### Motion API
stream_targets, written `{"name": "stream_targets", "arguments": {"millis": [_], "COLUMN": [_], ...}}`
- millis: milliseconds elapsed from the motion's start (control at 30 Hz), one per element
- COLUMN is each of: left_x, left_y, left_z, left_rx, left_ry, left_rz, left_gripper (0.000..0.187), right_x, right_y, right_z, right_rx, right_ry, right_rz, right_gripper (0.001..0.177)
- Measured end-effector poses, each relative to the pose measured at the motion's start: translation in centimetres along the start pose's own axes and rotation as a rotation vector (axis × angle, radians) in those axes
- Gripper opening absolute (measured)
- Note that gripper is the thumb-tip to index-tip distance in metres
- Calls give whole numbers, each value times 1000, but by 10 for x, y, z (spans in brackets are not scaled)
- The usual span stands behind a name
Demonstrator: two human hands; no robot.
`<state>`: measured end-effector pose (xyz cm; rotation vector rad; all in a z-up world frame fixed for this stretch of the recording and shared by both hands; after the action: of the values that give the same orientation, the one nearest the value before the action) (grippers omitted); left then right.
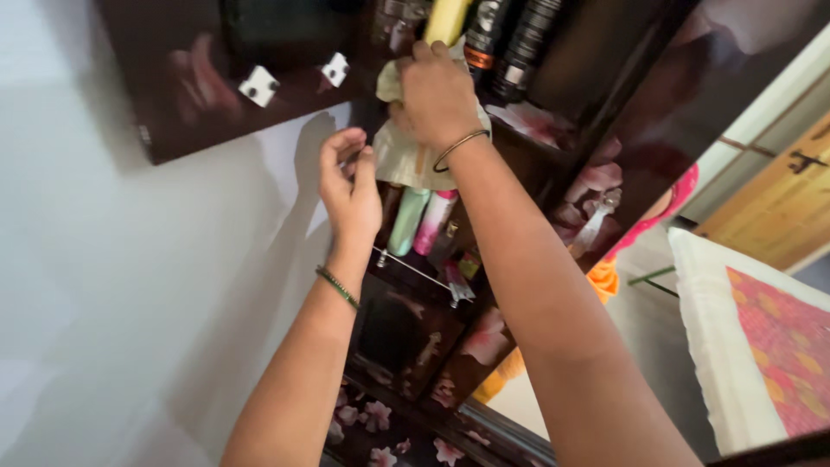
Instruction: The person wipes the interior shelves of a wall-mounted cabinet using a cloth. They remove various items such as bottles, a comb, and a brush, wipe the surfaces, and then place the items back inside.
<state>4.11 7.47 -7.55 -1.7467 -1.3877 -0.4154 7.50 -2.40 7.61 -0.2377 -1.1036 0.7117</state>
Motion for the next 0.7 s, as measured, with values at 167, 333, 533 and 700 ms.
{"name": "stream_targets", "arguments": {"millis": [167,333,533,700], "left_x": [-1,-3,22,27], "left_y": [-35,-88,-132,-143], "left_z": [39,59,88,100], "left_rx": [-18,-49,-32,-21], "left_ry": [-108,-149,-159,-87], "left_rz": [-67,-379,-352,-314], "left_gripper": [43,58,61,43], "right_x": [-15,-5,57,44], "right_y": [-22,-4,128,167], "right_z": [-6,12,83,126], "right_rx": [435,880,986,438], "right_ry": [-80,-689,-487,-750], "right_rz": [50,-350,-251,305], "right_gripper": [37,40,48,55]}}
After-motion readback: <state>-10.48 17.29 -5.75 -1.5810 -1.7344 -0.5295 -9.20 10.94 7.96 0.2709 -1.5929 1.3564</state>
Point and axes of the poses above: each hand's wrist, its own x-axis towards the middle knuckle, its own z-axis out of the back of the hand, y = z × x, the point moved 2 cm from there along x, towards the middle knuckle, and after that the axes turned 10 degrees about -x, right-handed, at the moved point
